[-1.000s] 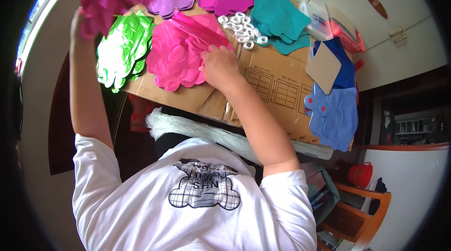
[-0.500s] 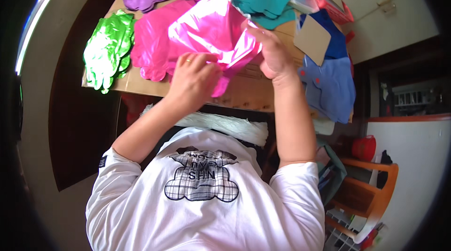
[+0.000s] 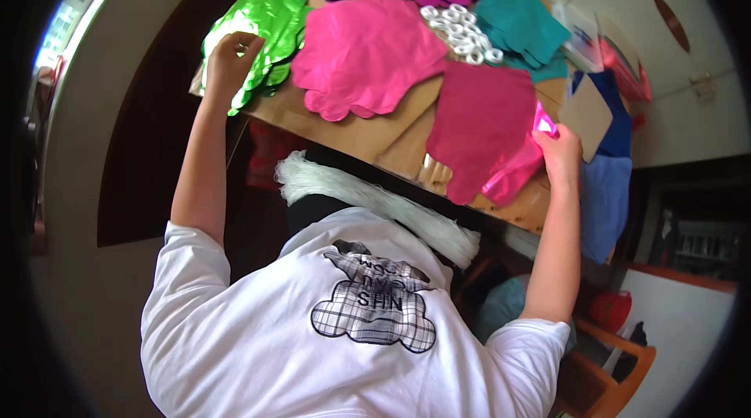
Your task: Folding and stacking various colorful plastic bags on a cardboard box.
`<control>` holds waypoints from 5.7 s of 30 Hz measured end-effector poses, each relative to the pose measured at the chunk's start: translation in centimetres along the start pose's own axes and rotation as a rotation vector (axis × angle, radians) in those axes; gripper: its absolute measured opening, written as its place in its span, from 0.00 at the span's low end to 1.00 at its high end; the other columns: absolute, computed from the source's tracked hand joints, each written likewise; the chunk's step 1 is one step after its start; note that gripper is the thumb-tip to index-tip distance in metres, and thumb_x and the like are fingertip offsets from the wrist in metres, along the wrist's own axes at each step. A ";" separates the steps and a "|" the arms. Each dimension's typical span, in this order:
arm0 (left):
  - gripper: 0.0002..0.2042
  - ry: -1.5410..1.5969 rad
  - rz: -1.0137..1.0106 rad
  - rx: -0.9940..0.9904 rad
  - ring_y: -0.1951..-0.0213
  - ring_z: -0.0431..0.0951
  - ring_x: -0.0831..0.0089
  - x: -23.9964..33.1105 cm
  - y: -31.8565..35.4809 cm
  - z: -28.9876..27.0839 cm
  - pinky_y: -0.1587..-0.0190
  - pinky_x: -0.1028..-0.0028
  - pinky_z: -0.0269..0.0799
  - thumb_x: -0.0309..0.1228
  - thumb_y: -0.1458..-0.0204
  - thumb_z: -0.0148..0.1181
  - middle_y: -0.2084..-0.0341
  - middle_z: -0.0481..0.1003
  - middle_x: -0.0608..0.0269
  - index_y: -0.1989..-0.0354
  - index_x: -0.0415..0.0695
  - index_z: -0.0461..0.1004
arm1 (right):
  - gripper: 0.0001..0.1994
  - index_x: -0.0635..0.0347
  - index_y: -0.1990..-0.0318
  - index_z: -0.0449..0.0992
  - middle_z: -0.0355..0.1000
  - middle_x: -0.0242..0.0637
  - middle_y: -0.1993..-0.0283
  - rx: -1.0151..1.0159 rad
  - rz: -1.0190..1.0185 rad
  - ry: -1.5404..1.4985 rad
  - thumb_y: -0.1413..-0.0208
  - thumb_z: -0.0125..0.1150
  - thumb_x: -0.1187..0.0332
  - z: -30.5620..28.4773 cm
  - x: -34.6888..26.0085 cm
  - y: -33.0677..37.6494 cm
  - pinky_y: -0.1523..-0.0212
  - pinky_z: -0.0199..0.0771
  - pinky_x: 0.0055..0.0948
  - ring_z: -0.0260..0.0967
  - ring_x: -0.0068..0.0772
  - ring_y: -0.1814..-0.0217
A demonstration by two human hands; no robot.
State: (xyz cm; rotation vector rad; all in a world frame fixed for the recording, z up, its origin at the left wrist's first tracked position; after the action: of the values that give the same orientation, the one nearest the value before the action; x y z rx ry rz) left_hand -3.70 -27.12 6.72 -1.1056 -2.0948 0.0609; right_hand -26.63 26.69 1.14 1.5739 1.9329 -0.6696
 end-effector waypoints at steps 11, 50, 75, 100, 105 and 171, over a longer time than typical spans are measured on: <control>0.14 -0.206 0.004 -0.031 0.54 0.73 0.57 -7.0 -2.0 2.4 0.51 0.62 0.67 0.44 0.50 0.61 0.63 0.75 0.57 0.64 0.47 0.80 | 0.23 0.58 0.50 0.72 0.70 0.40 0.51 0.319 -0.284 0.742 0.55 0.69 0.61 -0.6 -9.4 3.9 0.47 0.64 0.41 0.65 0.46 0.47; 0.40 0.671 -0.081 -0.460 0.75 0.76 0.78 18.5 7.4 13.3 0.74 0.79 0.72 0.22 0.57 0.68 0.72 0.76 0.61 0.35 0.37 0.53 | 0.08 0.64 0.72 0.75 0.72 0.28 0.76 -0.050 0.131 -0.387 0.48 0.65 0.70 -1.5 -2.0 2.1 0.77 0.64 0.20 0.63 0.16 0.79; 0.25 -0.219 0.150 -0.286 0.54 0.76 0.59 3.0 -20.0 16.2 0.50 0.64 0.70 0.52 0.59 0.66 0.60 0.77 0.53 0.61 0.44 0.78 | 0.17 0.70 0.57 0.73 0.76 0.42 0.77 -0.060 0.167 0.220 0.54 0.64 0.71 -2.3 -4.5 2.4 0.76 0.73 0.28 0.74 0.27 0.81; 0.12 0.022 0.181 -0.182 0.57 0.76 0.58 1.3 -20.0 17.0 0.51 0.63 0.70 0.38 0.53 0.62 0.65 0.78 0.56 0.65 0.44 0.79 | 0.11 0.63 0.67 0.76 0.73 0.46 0.77 -0.170 -0.519 0.186 0.52 0.64 0.63 3.6 -23.7 -2.0 0.70 0.71 0.41 0.72 0.49 0.72; 0.10 0.049 0.165 -0.115 0.62 0.79 0.60 -0.5 -20.7 10.9 0.57 0.65 0.73 0.33 0.53 0.61 0.68 0.79 0.53 0.66 0.40 0.78 | 0.12 0.66 0.68 0.77 0.75 0.37 0.75 -0.463 -0.668 -0.039 0.50 0.63 0.64 14.1 -31.6 -10.3 0.69 0.70 0.29 0.70 0.24 0.72; 0.18 -0.331 0.326 -0.183 0.48 0.71 0.61 -2.6 -17.6 11.0 0.36 0.50 0.45 0.47 0.43 0.47 0.64 0.77 0.59 0.67 0.46 0.77 | 0.05 0.64 0.71 0.76 0.75 0.43 0.74 -0.863 0.321 -1.113 0.52 0.57 0.72 36.9 -34.2 -24.3 0.71 0.72 0.36 0.72 0.39 0.73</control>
State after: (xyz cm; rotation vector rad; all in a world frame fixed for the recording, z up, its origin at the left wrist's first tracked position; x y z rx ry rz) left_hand -22.01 -36.87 3.70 -1.6353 -2.2168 0.2263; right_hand -41.10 -27.22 -1.04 0.6533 0.8693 -0.3391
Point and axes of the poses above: each hand's wrist, its own y-axis away from the middle knuckle, its own z-axis out of the palm, x = y × z, the point moved 5 cm from there along -y, towards the middle knuckle
